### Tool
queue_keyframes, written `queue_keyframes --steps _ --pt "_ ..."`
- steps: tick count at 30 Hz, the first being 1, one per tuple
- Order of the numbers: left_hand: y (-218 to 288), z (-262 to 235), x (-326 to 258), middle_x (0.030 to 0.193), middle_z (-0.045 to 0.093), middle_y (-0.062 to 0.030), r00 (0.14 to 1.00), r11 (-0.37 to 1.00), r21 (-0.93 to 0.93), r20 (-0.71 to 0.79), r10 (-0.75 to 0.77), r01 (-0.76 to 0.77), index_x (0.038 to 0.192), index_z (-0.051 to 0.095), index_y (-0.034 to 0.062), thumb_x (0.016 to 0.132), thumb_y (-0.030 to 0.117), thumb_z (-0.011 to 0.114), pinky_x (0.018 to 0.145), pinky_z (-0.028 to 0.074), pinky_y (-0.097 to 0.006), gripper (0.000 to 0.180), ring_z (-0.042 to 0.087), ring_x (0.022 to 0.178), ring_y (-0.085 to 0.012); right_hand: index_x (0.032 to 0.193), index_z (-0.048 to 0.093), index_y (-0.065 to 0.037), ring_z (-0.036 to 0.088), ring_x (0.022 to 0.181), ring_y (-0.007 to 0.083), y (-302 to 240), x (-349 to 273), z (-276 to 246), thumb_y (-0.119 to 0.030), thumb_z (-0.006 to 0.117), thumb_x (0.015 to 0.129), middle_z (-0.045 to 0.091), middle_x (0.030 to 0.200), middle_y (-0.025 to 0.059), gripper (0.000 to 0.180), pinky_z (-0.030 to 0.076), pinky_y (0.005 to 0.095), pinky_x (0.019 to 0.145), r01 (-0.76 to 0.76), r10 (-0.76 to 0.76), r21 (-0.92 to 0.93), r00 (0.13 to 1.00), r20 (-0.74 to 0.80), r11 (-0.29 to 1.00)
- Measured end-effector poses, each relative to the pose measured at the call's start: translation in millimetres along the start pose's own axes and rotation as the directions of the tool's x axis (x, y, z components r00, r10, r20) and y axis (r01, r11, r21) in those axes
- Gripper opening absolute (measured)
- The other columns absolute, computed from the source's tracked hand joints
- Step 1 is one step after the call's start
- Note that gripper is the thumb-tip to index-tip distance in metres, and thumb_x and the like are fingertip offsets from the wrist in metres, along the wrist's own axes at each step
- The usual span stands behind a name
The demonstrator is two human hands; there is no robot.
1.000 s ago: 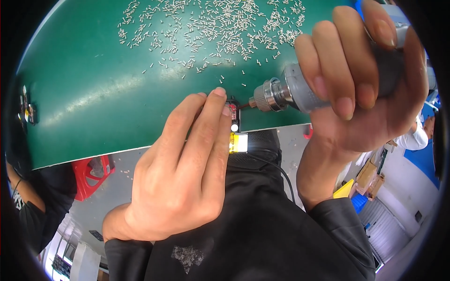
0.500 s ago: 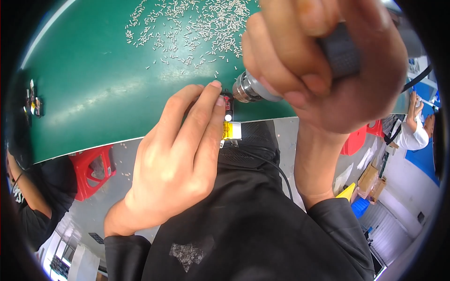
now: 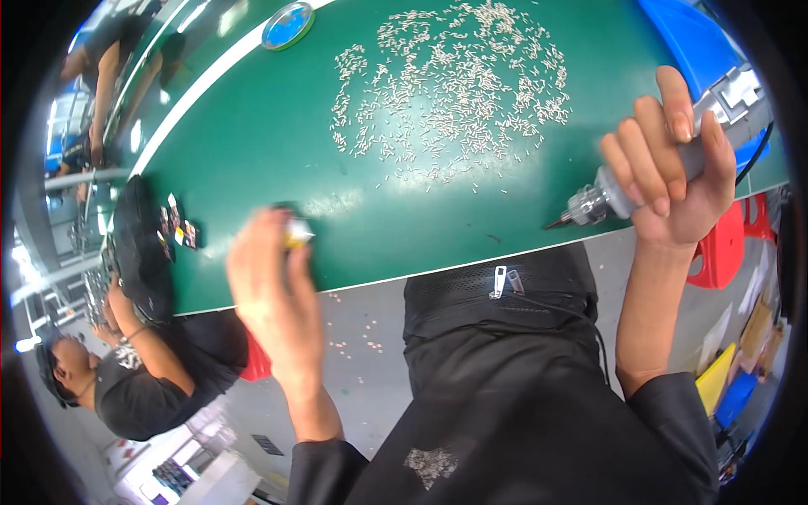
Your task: Using an electric screwdriver to fasten screws into small electronic components at an assembly line workbench.
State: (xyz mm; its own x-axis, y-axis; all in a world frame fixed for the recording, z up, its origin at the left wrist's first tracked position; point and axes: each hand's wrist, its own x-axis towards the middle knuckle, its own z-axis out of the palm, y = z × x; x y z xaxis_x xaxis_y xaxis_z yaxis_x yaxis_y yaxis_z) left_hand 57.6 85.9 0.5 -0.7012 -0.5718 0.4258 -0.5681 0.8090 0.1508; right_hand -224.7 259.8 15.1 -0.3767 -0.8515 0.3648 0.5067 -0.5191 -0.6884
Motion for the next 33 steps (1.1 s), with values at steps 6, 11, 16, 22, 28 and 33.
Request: queue_keyframes --steps 6,11,16,22,28,33 --pt "10 -1 22 0.114 0.060 -0.0133 1.000 0.995 -0.094 -0.014 0.022 -0.024 0.108 0.066 0.0021 0.074 -0.007 0.070 0.086 0.047 -0.038 0.035 0.058 0.101 -0.0305 0.090 0.046 -0.006 0.039 0.044 0.0090 12 -18 -9 -0.024 0.038 0.100 0.039 0.054 -0.0018 0.022 0.038 0.0265 0.052 0.057 -0.023 0.170 0.980 -0.199 0.984" --pt "34 20 40 0.093 0.063 -0.0102 0.987 0.953 -0.265 0.028 0.161 -0.148 0.095 0.067 -0.0005 0.074 -0.011 0.068 0.075 0.049 -0.033 0.023 0.061 0.084 -0.0249 0.090 0.045 -0.006 0.040 0.044 0.0096 12 -29 -12 -0.025 0.038 0.100 0.040 0.054 -0.0012 0.023 0.038 0.0268 0.052 0.067 -0.013 0.221 0.971 -0.237 0.973" --pt "30 22 46 0.088 0.061 -0.0104 0.942 0.937 -0.134 0.051 0.330 -0.321 0.093 0.065 -0.0016 0.073 -0.012 0.067 0.067 0.048 -0.035 0.022 0.059 0.076 -0.0251 0.090 0.046 -0.006 0.040 0.043 0.0096 15 -29 -16 -0.025 0.037 0.101 0.041 0.053 -0.0013 0.024 0.038 0.0268 0.052 0.060 -0.006 0.248 0.977 -0.213 0.967" --pt "27 26 51 0.086 0.058 -0.0130 0.937 0.919 -0.210 0.032 0.349 -0.335 0.090 0.053 -0.0030 0.075 -0.012 0.060 0.069 0.047 -0.035 0.019 0.057 0.074 -0.0270 0.091 0.046 -0.006 0.040 0.044 0.0098 12 -32 -17 -0.025 0.037 0.101 0.041 0.054 -0.0015 0.024 0.038 0.0268 0.053 0.071 -0.011 0.271 0.976 -0.217 0.960" --pt "32 21 29 0.077 0.053 -0.0154 0.978 0.815 -0.560 0.041 0.206 -0.149 0.083 0.045 -0.0019 0.076 -0.004 0.048 0.062 0.044 -0.035 0.008 0.051 0.066 -0.0272 0.091 0.046 -0.006 0.040 0.045 0.0097 15 -28 -13 -0.022 0.038 0.101 0.039 0.055 -0.0011 0.021 0.037 0.0267 0.055 0.069 -0.007 0.276 0.976 -0.216 0.959" --pt "72 35 11 0.077 0.058 -0.0131 0.998 0.456 -0.890 0.033 0.045 0.009 0.084 0.050 -0.0029 0.085 -0.005 0.052 0.062 0.046 -0.029 0.004 0.054 0.065 -0.0194 0.088 0.044 -0.006 0.038 0.045 0.0087 14 -21 1 -0.020 0.042 0.099 0.036 0.054 -0.0015 0.018 0.036 0.0258 0.056 0.118 -0.025 0.282 0.949 -0.314 0.952"
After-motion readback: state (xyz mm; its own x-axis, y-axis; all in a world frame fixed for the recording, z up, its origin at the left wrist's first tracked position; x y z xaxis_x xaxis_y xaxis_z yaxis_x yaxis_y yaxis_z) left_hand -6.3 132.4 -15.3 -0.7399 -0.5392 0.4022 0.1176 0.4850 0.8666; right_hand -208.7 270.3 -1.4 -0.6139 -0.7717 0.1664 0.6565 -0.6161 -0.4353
